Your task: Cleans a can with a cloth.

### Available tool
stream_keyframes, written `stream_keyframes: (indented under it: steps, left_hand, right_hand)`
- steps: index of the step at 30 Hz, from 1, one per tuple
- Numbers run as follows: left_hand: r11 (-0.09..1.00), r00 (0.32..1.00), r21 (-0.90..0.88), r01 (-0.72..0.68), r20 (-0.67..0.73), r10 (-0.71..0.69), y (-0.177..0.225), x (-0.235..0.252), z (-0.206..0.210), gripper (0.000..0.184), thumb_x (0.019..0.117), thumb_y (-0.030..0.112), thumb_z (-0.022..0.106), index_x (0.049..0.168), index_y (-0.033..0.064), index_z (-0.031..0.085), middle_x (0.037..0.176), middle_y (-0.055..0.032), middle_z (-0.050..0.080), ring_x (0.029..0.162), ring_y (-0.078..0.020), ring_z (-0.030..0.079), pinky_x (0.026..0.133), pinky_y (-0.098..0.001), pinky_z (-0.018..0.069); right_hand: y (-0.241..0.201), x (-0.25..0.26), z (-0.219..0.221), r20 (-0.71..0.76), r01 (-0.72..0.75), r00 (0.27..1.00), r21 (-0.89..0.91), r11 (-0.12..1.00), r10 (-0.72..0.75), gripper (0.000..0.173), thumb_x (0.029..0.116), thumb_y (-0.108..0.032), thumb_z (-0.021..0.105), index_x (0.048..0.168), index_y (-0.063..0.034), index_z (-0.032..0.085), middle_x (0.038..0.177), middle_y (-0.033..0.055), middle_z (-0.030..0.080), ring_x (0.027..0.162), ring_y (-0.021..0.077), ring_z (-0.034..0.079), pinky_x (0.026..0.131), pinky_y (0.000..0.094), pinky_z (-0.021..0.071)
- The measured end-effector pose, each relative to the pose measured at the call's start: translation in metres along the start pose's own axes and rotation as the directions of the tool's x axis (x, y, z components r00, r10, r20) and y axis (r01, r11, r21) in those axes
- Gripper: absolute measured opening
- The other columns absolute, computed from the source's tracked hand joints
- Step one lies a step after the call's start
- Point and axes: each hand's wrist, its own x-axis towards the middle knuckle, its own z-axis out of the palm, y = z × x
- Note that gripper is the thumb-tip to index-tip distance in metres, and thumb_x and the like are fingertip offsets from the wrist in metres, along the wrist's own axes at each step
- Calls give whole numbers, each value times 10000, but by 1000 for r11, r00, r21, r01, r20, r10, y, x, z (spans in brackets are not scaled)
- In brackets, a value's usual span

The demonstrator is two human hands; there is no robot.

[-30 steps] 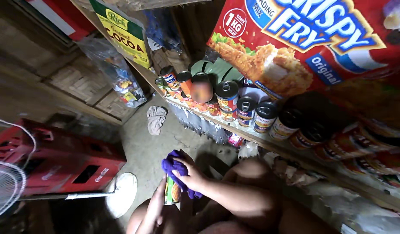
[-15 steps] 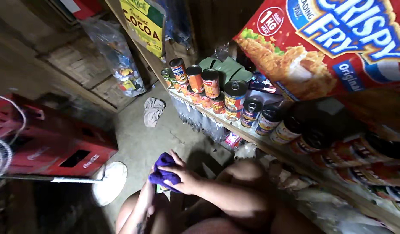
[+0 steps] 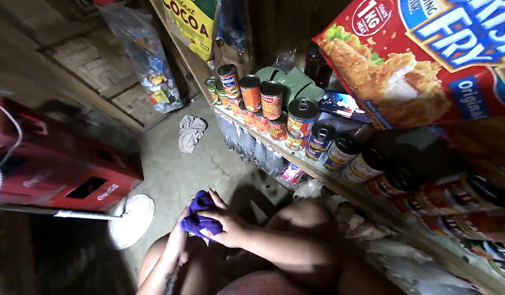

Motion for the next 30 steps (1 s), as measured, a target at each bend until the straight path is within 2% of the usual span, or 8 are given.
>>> stream_keyframes:
  steps: [3, 8, 12, 16, 19, 23, 27, 30]
  left_hand:
    - [986, 999, 168, 21, 32, -27, 4, -5, 4, 453, 1087, 233, 189, 1340, 26, 504, 1119, 7, 662, 1012, -14, 628, 917, -241, 535]
    - [965, 989, 233, 121, 56, -137, -8, 5, 1, 523, 1109, 366, 211, 1439, 64, 480, 1244, -71, 661, 1090, -109, 651, 959, -347, 547]
    - [994, 997, 77, 72, -48, -68, -8, 9, 5, 545, 1108, 416, 229, 1409, 60, 513, 1224, -66, 673, 1085, -116, 658, 947, -343, 554]
    - [999, 992, -42, 0, -130, -6, -5, 13, 5, 547, 1108, 427, 218, 1351, 73, 556, 1161, -54, 694, 1054, -123, 670, 921, -358, 571]
    - [999, 995, 32, -5, -102, 8, -9, 12, 1, 518, 1103, 405, 267, 1341, 49, 558, 1171, -50, 685, 1069, -98, 651, 946, -336, 546]
    - [980, 1000, 199, -18, 16, 16, -14, 7, -3, 516, 1095, 362, 254, 1325, 31, 576, 1151, -50, 699, 1048, -83, 661, 950, -319, 553]
    - [926, 999, 376, -2, 51, -18, -17, 6, -1, 502, 1077, 366, 315, 1241, 16, 635, 1110, -78, 706, 1013, -92, 672, 935, -329, 558]
    - [871, 996, 487, -57, 93, 13, -20, 5, 0, 547, 1072, 398, 306, 1278, -12, 605, 1169, -127, 678, 1068, -123, 656, 980, -362, 532]
  right_hand:
    - [1, 3, -6, -55, -31, 998, -29, 999, 30, 488, 908, -141, 714, 1389, -91, 647, 1660, 295, 180, 1550, 423, 191, 1260, 499, 259]
    - [-1, 8, -14, -211, -179, 958, 81, 980, 193, 519, 979, -158, 646, 1470, -25, 539, 1635, 294, 253, 1529, 349, 279, 1253, 409, 269]
    - [2, 5, -10, -143, -233, 958, 116, 966, 248, 565, 1001, -190, 618, 1524, -35, 471, 1645, 259, 261, 1535, 309, 279, 1260, 400, 259]
    - [-7, -1, -5, 56, -232, 972, 134, 963, 226, 591, 1011, -219, 630, 1527, 2, 446, 1596, 220, 393, 1484, 269, 389, 1241, 407, 305]
    - [-9, -3, -6, 67, -159, 986, 122, 980, 152, 627, 1007, -202, 628, 1544, 28, 401, 1600, 244, 372, 1493, 276, 372, 1248, 394, 284]
    - [-6, -2, -7, -86, -172, 979, 159, 972, 187, 613, 1006, -203, 629, 1528, 39, 418, 1584, 234, 403, 1481, 247, 393, 1244, 374, 302]
    - [-9, 0, -12, -53, -393, 886, 441, 807, 461, 654, 967, -208, 703, 1518, -4, 415, 1458, 147, 551, 1326, 140, 543, 1147, 331, 438]
    - [-12, 2, -15, 54, -508, 804, 581, 637, 592, 622, 961, -205, 714, 1488, -32, 432, 1352, 145, 605, 1215, 162, 606, 1065, 364, 499]
